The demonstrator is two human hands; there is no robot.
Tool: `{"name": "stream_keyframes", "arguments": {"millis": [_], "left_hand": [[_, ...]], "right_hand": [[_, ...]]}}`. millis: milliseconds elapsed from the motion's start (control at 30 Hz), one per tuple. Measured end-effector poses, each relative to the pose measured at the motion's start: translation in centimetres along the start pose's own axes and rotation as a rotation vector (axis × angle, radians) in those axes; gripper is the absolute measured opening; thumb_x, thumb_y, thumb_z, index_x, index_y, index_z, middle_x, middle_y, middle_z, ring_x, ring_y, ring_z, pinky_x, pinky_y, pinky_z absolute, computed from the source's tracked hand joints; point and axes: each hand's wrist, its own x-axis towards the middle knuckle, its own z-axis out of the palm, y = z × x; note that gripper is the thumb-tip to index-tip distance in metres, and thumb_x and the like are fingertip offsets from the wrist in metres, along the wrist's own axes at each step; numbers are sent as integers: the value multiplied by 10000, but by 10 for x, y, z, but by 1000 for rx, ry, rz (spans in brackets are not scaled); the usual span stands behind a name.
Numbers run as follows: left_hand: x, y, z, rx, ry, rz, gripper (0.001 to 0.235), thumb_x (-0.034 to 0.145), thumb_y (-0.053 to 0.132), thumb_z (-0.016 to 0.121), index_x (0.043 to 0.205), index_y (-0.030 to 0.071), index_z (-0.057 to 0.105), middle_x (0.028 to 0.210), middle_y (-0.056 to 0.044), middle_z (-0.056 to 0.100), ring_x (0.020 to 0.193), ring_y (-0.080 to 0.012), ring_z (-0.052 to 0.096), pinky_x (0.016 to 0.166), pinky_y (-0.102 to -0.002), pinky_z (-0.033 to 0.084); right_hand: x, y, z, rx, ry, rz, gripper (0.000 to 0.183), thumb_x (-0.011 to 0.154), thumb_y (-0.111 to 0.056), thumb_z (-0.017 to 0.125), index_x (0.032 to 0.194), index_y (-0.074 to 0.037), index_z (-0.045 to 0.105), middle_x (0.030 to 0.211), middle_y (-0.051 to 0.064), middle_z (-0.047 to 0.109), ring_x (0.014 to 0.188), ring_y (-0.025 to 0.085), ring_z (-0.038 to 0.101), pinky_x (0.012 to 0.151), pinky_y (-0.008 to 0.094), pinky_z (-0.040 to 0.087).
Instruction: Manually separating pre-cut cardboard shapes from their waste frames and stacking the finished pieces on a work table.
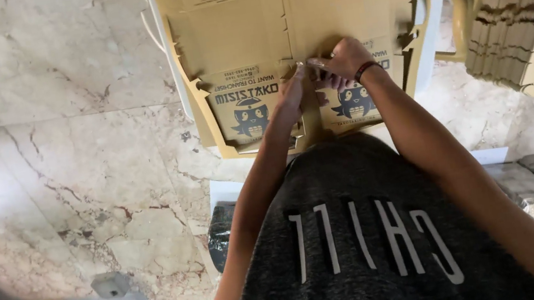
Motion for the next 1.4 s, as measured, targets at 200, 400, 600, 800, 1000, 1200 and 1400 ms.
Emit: {"name": "stream_keyframes", "arguments": {"millis": [200, 400, 600, 800, 1000, 1200, 1400], "left_hand": [[66, -36, -20, -358, -193, 112, 440, 987, 422, 609, 967, -15, 656, 586, -203, 627, 372, -294, 598, 302, -438, 550], [78, -40, -38, -407, -434, 23, 534, 945, 484, 660, 1114, -23, 640, 894, -270, 738, 614, -401, 728, 572, -603, 638], [42, -17, -17, -203, -186, 159, 469, 909, 380, 763, 1056, -52, 654, 949, -203, 737, 756, -355, 760, 586, -561, 660], [10, -1, 11, 617, 159, 563, 525, 1029, 412, 371, 782, 55, 666, 556, -113, 674, 566, -329, 719, 512, -471, 514], [21, 8, -19, 117, -55, 441, 456, 955, 384, 619, 750, -21, 665, 514, -122, 579, 390, -216, 550, 373, -426, 506], [3, 27, -41, -248, -299, 393, 485, 1015, 374, 590, 769, -39, 655, 443, -175, 519, 267, -211, 467, 269, -386, 468], [-10, 22, -34, -269, -242, 312, 522, 1032, 398, 552, 930, -99, 673, 510, -195, 584, 310, -215, 501, 289, -418, 505]], "right_hand": [[9, -4, -7, -58, -15, 73, 636, 910, -497, 789, 537, -14, 610, 553, 212, 623, 578, 404, 676, 580, 478, 526], [17, 2, -19, 6, -160, 35, 649, 992, -518, 674, 550, -43, 640, 533, 145, 670, 578, 320, 728, 611, 428, 586], [54, 36, -9, 189, -224, 63, 522, 1081, -456, 572, 998, 43, 703, 942, 330, 726, 813, 411, 753, 813, 497, 615], [11, -34, -24, 19, -58, 159, 808, 821, -693, 765, 1051, 81, 767, 1086, 323, 719, 1112, 485, 670, 922, 586, 549], [49, -6, -8, 35, -35, 156, 799, 817, -648, 757, 1109, 96, 755, 1155, 301, 711, 1179, 451, 642, 962, 561, 530], [25, -49, -42, 47, -140, 222, 701, 849, -717, 693, 817, -24, 790, 783, 96, 777, 995, 301, 750, 960, 443, 544], [25, -52, -38, 48, -148, 196, 708, 839, -617, 726, 1061, 53, 782, 1136, 256, 731, 1185, 411, 650, 979, 534, 519]]}}
